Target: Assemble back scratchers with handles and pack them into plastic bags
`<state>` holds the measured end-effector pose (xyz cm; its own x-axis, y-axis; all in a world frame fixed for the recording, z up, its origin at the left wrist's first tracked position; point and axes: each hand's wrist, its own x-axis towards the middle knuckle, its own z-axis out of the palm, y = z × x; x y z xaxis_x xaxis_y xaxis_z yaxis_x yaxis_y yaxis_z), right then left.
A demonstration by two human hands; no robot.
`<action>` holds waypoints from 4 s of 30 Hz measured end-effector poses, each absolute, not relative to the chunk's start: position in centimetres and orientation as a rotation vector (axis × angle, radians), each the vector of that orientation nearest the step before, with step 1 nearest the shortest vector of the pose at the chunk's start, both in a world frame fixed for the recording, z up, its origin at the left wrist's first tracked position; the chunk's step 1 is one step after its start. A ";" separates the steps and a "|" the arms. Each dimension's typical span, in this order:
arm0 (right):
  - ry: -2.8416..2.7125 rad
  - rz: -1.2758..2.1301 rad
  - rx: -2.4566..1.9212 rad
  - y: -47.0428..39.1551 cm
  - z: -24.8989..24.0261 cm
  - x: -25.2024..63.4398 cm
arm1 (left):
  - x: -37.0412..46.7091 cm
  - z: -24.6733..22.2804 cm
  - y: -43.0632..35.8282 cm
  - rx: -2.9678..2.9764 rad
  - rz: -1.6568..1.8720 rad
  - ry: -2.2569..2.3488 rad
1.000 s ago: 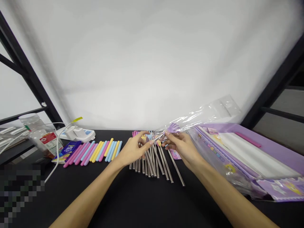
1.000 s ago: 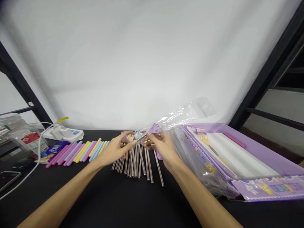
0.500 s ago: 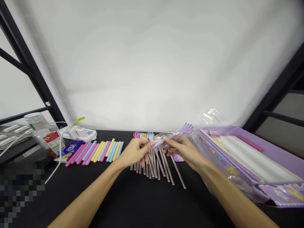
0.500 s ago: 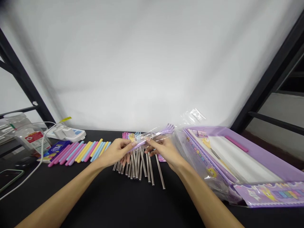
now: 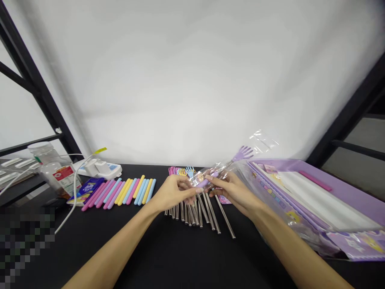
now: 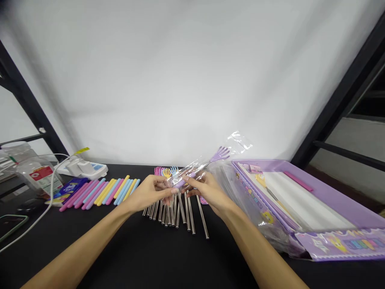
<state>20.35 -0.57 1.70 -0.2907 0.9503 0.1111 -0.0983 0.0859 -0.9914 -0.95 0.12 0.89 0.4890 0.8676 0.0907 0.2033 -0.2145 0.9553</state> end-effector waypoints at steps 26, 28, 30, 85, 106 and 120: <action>-1.028 1.427 -0.943 0.5 1.5 20.7 | -0.3 1.6 -1.2 2.318 1.109 0.686; -1.091 1.411 -0.950 0.1 1.6 20.3 | 0.2 1.4 -1.5 2.246 1.124 0.725; -1.145 1.383 -0.946 -0.2 1.7 19.9 | 0.7 1.0 -1.6 2.107 1.130 0.778; -2.494 0.262 -1.543 2.1 1.1 27.1 | 1.3 -0.6 -1.5 1.783 0.995 0.927; -2.530 0.193 -1.498 2.4 0.7 27.3 | 1.4 -0.5 -1.7 1.828 1.000 0.927; -2.549 0.225 -1.435 2.5 0.5 27.2 | 1.4 -0.5 -1.8 1.829 0.981 0.921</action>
<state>27.21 2.47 0.55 -0.5052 0.8567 0.1044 0.8251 0.5149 -0.2326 1.41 -1.82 -0.53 0.4228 0.8675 0.2621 0.2064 -0.3738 0.9043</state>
